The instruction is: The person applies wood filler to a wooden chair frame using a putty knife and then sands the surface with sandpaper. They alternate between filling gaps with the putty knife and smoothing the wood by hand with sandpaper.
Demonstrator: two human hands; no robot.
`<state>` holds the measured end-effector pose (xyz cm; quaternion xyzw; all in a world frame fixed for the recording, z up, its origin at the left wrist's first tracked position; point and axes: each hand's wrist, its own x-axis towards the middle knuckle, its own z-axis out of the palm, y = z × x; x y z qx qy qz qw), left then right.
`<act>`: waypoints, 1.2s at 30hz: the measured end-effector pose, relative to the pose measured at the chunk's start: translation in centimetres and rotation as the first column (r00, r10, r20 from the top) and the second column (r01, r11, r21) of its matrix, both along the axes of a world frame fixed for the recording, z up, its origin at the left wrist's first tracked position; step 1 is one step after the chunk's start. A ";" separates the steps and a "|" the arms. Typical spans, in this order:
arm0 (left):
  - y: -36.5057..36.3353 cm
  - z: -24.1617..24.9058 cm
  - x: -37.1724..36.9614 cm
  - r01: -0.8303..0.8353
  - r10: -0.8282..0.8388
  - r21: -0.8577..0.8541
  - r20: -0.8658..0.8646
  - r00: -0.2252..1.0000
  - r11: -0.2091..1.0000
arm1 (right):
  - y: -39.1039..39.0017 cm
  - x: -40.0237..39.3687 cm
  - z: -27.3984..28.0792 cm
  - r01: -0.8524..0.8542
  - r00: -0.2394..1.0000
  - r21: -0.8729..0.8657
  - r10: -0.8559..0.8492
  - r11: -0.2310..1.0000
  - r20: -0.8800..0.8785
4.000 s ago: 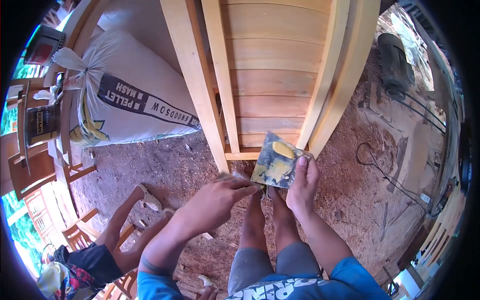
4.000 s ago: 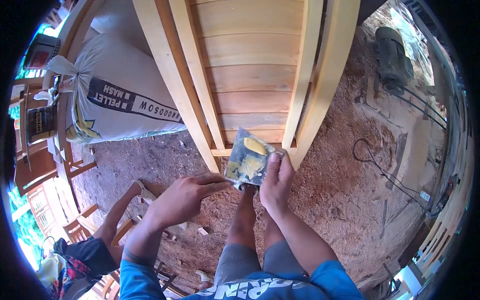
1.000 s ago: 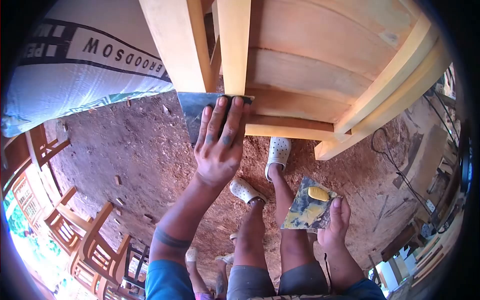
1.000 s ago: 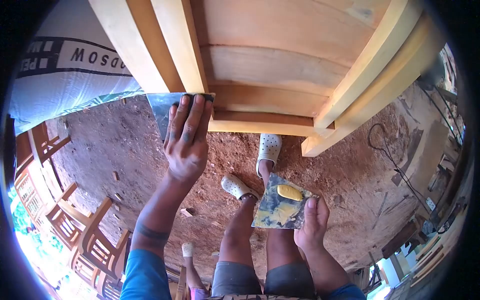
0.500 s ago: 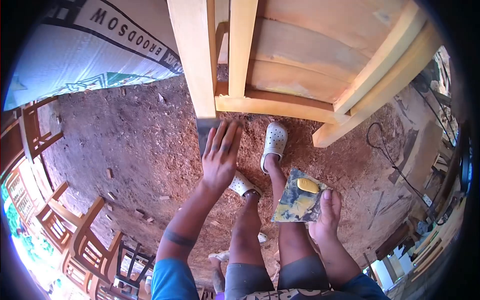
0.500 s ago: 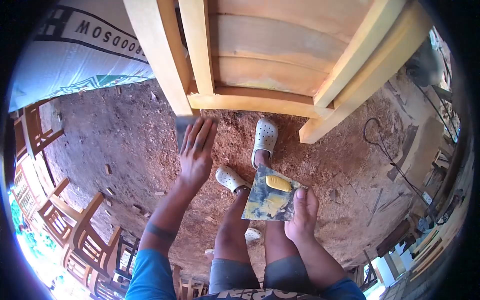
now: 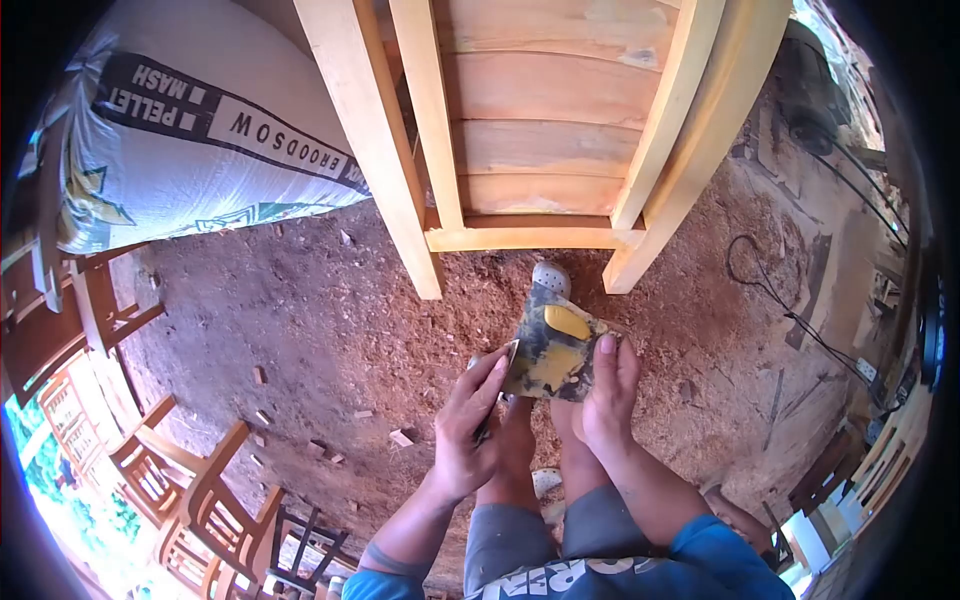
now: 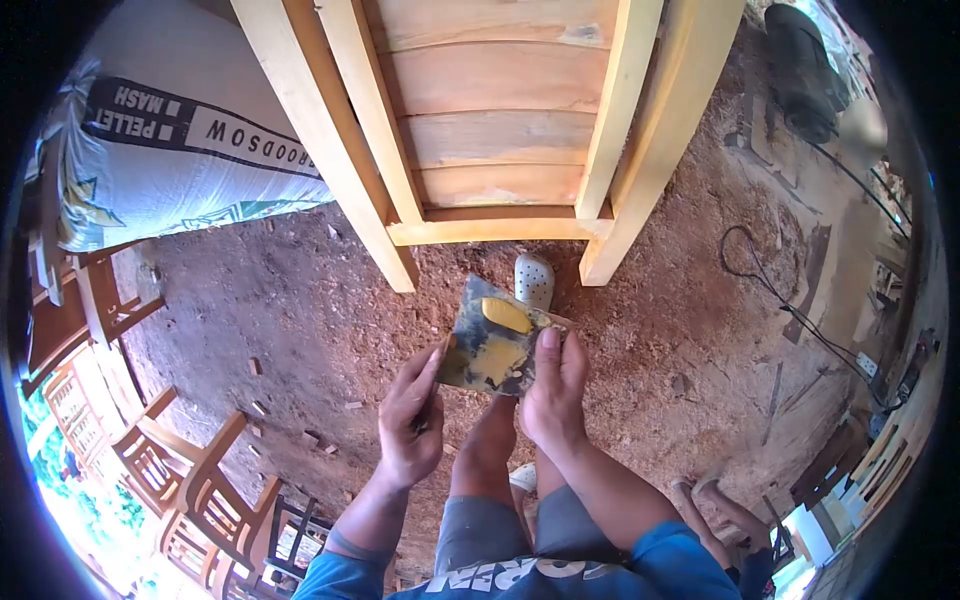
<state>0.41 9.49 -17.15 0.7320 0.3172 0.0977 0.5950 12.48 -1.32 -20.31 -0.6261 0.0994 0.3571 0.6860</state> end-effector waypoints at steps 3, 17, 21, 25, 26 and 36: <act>0.2 -0.8 -0.1 0.169 -0.175 -0.054 -0.120 0.977 0.984 | -0.5 0.8 0.4 0.101 0.995 0.050 -0.100 0.994 -0.029; 22.0 5.9 19.3 0.057 0.036 0.978 -0.065 0.997 0.199 | -5.4 2.7 -1.1 0.116 0.991 -0.042 -0.119 0.992 -0.069; 19.2 -1.7 14.6 0.157 -0.001 0.961 -0.161 0.987 0.230 | -5.6 3.1 -1.1 0.102 0.990 -0.082 -0.110 0.991 -0.092; 13.6 -6.3 10.1 0.312 0.033 0.868 -0.351 0.936 0.387 | -5.4 3.5 -2.0 0.073 0.993 -0.070 -0.079 0.995 -0.089; 12.5 -7.4 9.3 0.322 0.035 0.846 -0.370 0.928 0.425 | -5.7 3.5 -2.3 0.060 0.992 -0.075 -0.069 0.995 -0.110; 7.0 -15.0 3.5 0.349 0.020 0.748 -0.436 0.900 0.565 | -5.1 2.0 -2.6 -0.002 0.996 -0.062 -0.004 0.998 -0.088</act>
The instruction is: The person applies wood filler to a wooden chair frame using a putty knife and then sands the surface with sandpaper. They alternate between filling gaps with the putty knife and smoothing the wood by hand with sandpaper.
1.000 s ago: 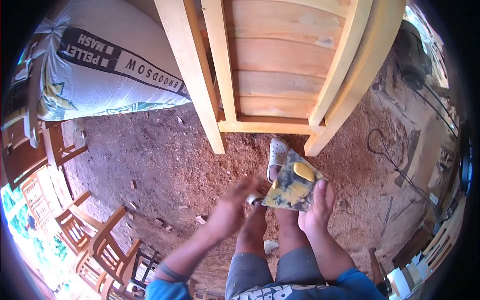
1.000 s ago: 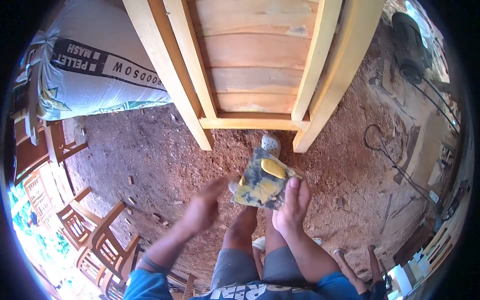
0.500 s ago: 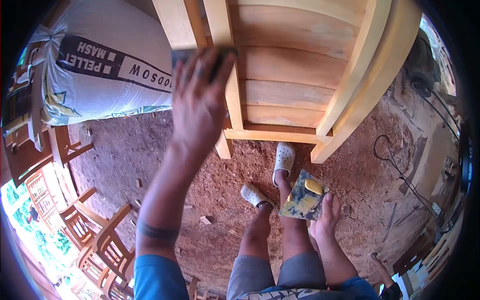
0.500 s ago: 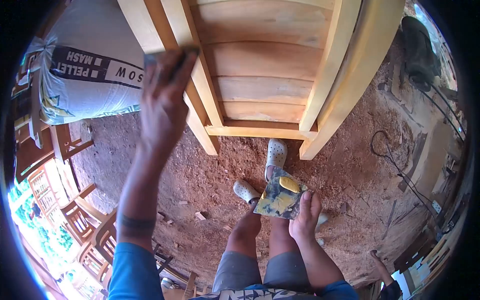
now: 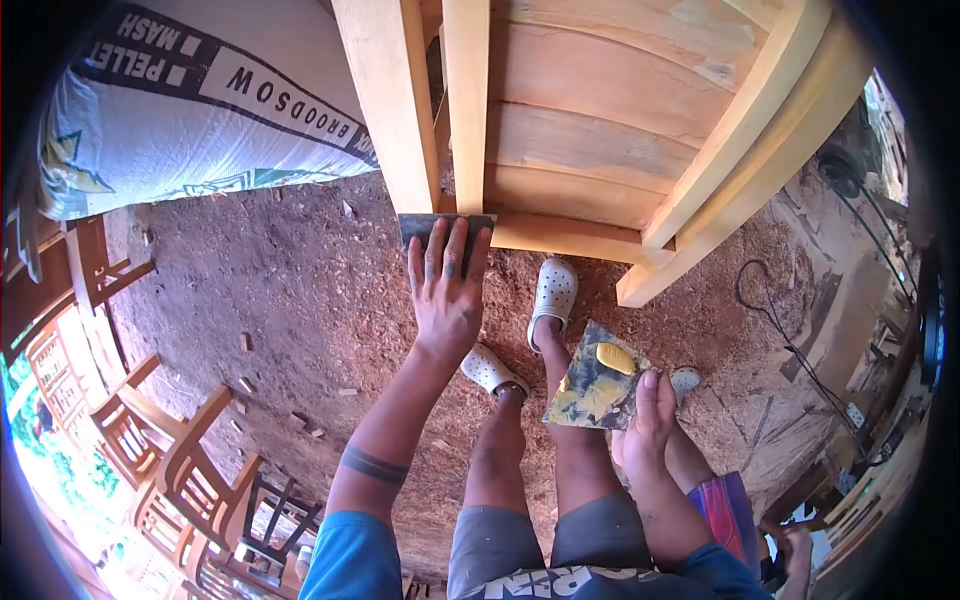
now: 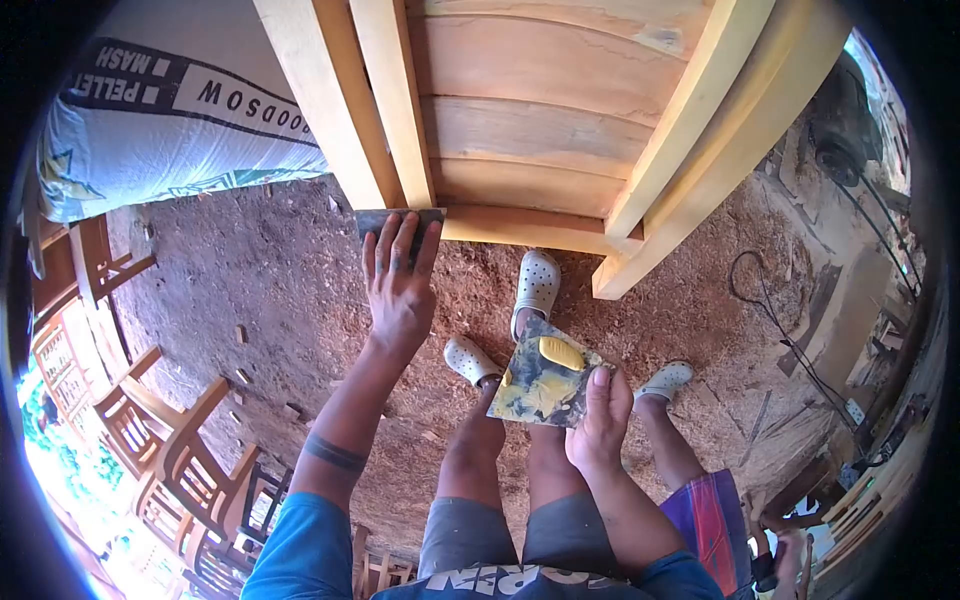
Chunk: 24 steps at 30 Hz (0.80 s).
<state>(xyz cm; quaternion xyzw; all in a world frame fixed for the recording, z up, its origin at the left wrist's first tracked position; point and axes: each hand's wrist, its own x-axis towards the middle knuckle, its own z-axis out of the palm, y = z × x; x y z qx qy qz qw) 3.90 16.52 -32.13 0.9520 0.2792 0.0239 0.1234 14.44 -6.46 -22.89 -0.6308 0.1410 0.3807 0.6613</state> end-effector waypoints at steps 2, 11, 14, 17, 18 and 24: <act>-0.6 -0.8 -0.7 0.008 -0.008 -0.013 -0.021 1.000 1.000 | 0.1 -0.3 -0.1 -0.014 1.000 -0.001 0.014 1.000 0.001; -4.4 5.5 -4.1 -0.211 0.430 -0.782 0.079 0.900 0.586 | 1.4 -0.8 0.1 0.019 1.000 0.031 -0.019 0.999 -0.018; -6.3 12.0 -4.1 -0.030 0.501 -0.893 0.223 0.836 0.448 | 2.5 -0.8 -0.4 0.046 0.998 0.058 -0.044 0.997 -0.034; -8.5 13.8 -2.7 -0.051 0.350 -0.811 0.194 0.917 0.583 | 3.7 -0.7 -0.3 0.018 0.999 0.052 -0.021 0.998 0.046; -8.4 13.1 -3.0 -0.084 0.329 -0.849 0.109 0.938 0.521 | 4.0 -0.5 -0.1 0.065 0.998 0.033 -0.066 0.997 0.023; -0.4 9.5 -3.5 -0.378 0.444 -0.791 -0.152 0.883 0.481 | 2.4 0.9 0.0 0.061 0.997 0.043 -0.063 0.997 0.041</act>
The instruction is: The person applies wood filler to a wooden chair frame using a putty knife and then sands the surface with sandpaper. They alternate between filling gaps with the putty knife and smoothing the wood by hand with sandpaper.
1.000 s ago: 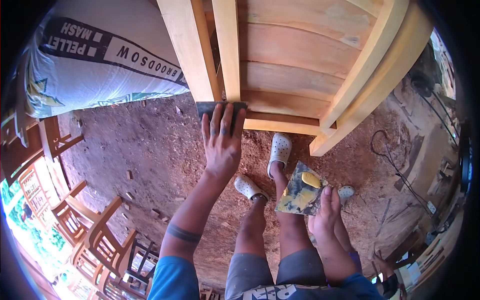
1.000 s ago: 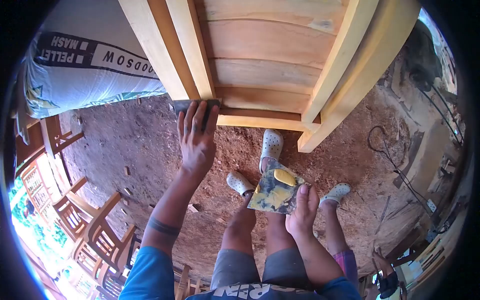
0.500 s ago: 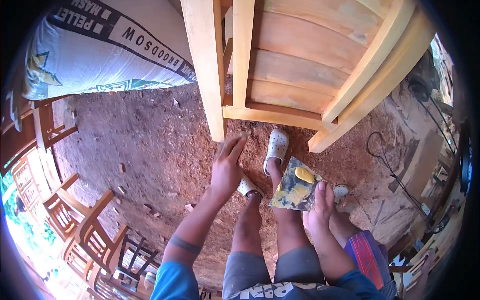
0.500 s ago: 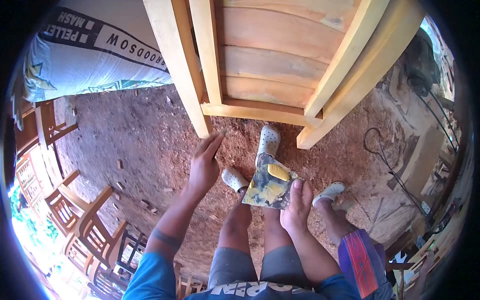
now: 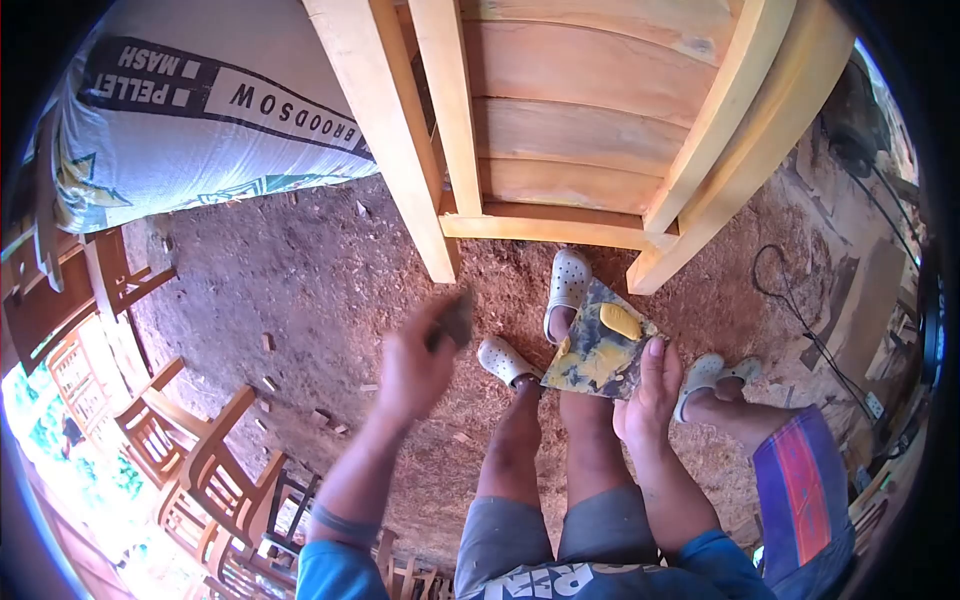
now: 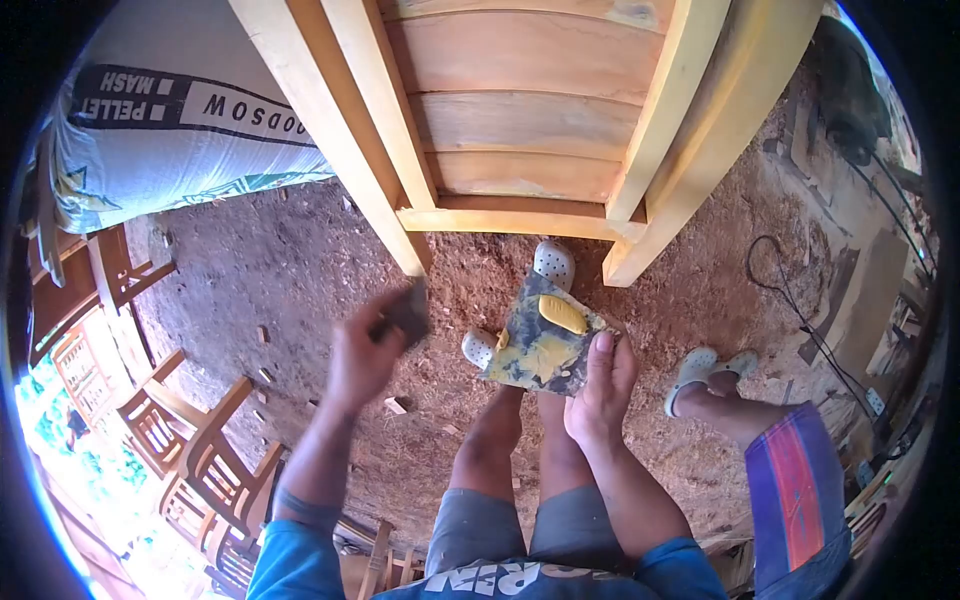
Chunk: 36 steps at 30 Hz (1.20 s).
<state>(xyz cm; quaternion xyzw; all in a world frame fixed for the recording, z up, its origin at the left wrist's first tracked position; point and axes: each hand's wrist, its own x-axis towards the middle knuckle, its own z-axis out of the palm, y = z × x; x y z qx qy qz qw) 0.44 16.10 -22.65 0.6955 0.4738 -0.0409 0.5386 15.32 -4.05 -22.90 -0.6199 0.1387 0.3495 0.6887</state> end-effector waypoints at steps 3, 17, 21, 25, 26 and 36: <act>6.5 0.3 3.3 0.120 -0.080 0.213 -0.188 0.979 0.970 | -1.1 0.2 -0.8 0.005 1.000 -0.004 -0.005 1.000 -0.026; 10.2 -1.9 7.6 0.370 -0.289 0.275 -0.295 0.911 0.887 | -4.5 0.7 -1.9 -0.048 0.999 -0.061 0.046 0.997 -0.026; 10.9 -1.6 8.1 0.381 -0.303 0.194 -0.338 0.891 0.904 | -4.5 1.0 -2.1 -0.074 0.997 -0.057 0.073 0.996 -0.019; 11.7 -1.1 8.6 0.445 -0.374 0.143 -0.357 0.856 0.884 | -3.5 1.1 -1.6 -0.070 0.997 -0.062 0.069 0.996 -0.022; 11.9 -1.0 8.8 0.471 -0.399 0.138 -0.359 0.844 0.871 | -3.5 1.0 -1.6 -0.065 0.998 -0.055 0.063 0.996 -0.029; 13.6 -2.0 9.9 0.684 -0.627 0.125 -0.308 0.716 0.719 | -3.8 1.3 -1.9 -0.117 0.993 -0.054 0.116 0.992 -0.019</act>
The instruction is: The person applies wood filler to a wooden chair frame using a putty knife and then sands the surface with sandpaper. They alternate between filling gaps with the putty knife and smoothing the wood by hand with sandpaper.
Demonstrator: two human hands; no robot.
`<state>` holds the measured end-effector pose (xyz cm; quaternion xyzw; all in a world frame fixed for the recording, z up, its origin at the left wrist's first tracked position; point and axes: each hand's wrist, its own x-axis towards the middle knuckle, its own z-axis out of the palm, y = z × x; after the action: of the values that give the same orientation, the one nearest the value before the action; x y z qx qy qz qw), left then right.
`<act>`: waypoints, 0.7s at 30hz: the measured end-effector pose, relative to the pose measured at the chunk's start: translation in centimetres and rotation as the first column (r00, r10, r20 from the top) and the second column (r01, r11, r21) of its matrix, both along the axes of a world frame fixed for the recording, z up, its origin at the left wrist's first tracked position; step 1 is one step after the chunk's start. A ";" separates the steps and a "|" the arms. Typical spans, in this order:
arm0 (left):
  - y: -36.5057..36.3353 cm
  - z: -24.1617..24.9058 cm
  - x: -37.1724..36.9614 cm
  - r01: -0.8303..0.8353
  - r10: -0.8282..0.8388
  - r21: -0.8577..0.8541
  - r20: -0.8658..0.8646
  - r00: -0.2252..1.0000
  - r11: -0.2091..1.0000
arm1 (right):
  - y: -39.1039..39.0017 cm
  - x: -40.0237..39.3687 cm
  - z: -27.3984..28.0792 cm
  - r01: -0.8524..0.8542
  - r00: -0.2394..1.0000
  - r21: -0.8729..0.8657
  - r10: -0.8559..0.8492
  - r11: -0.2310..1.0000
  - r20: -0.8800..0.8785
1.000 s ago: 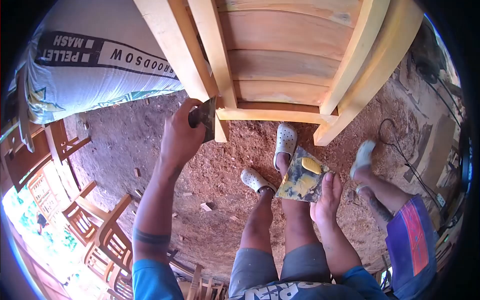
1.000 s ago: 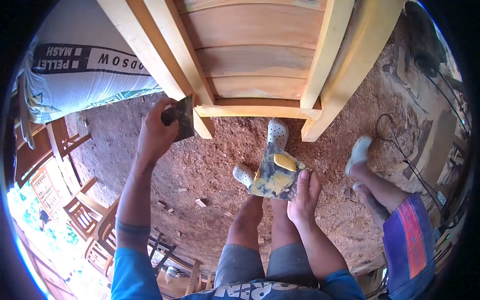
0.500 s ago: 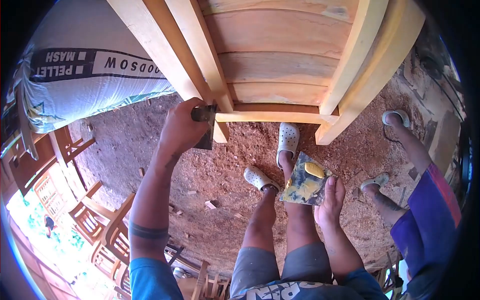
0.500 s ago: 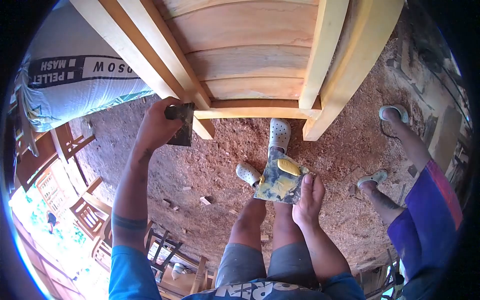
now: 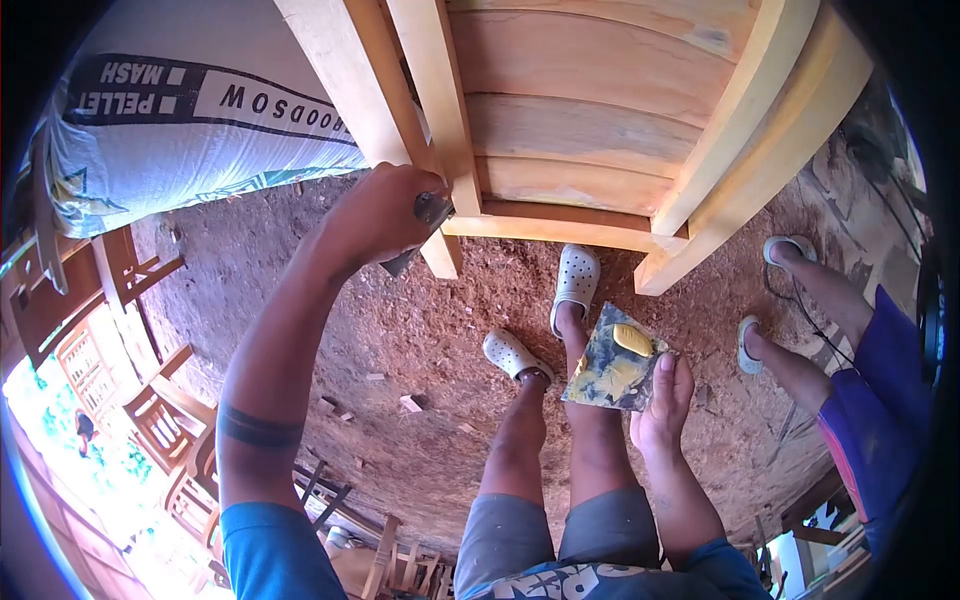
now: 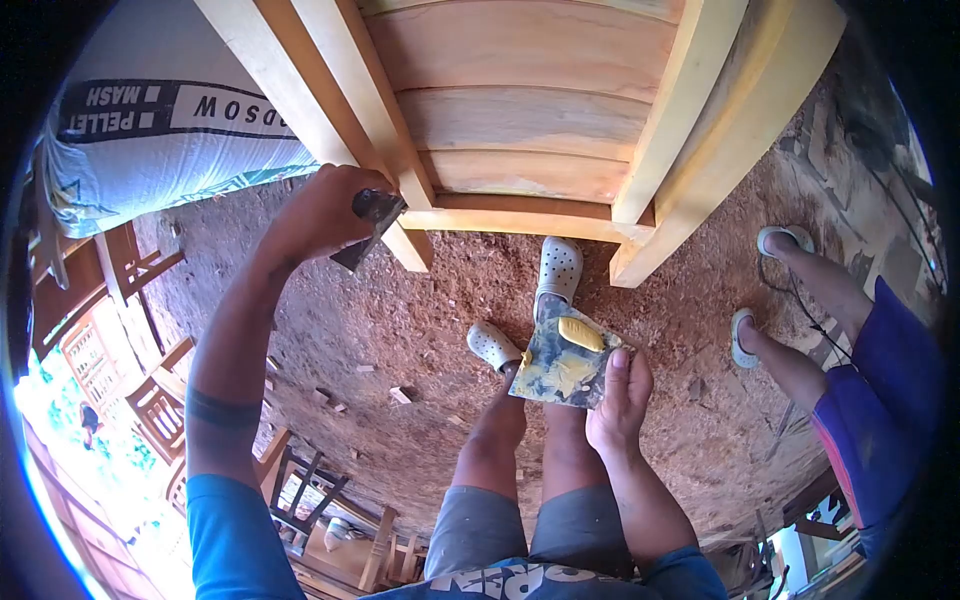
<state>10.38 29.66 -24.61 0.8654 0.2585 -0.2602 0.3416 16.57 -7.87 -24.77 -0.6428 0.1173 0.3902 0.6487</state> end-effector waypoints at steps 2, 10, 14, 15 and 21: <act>0.1 -0.2 0.0 0.069 -0.069 0.025 0.020 0.997 0.997 | 0.2 0.0 0.1 0.005 1.000 0.010 -0.005 1.000 0.000; -0.1 2.0 1.3 0.162 -0.162 -0.007 -0.141 0.977 0.987 | 0.0 -0.4 0.1 -0.006 1.000 0.012 0.005 1.000 0.010; -0.8 2.3 -1.3 0.064 -0.070 -0.071 -0.080 0.994 0.995 | -0.4 -0.6 -0.3 -0.017 1.000 0.021 0.017 1.000 0.013; -1.0 2.5 -2.6 -0.021 0.018 -0.118 -0.028 0.999 0.993 | -0.6 -0.7 -0.5 -0.023 1.000 0.031 0.023 0.999 0.005; -9.7 5.4 -10.2 -0.374 0.438 -0.243 0.313 0.843 0.895 | 2.6 -1.8 1.1 0.125 0.985 0.120 -0.109 0.985 -0.130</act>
<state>0.16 19.95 -19.19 0.7904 0.3458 -0.0404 0.5041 14.76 -5.27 -23.64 -0.5666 0.1695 0.3969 0.7019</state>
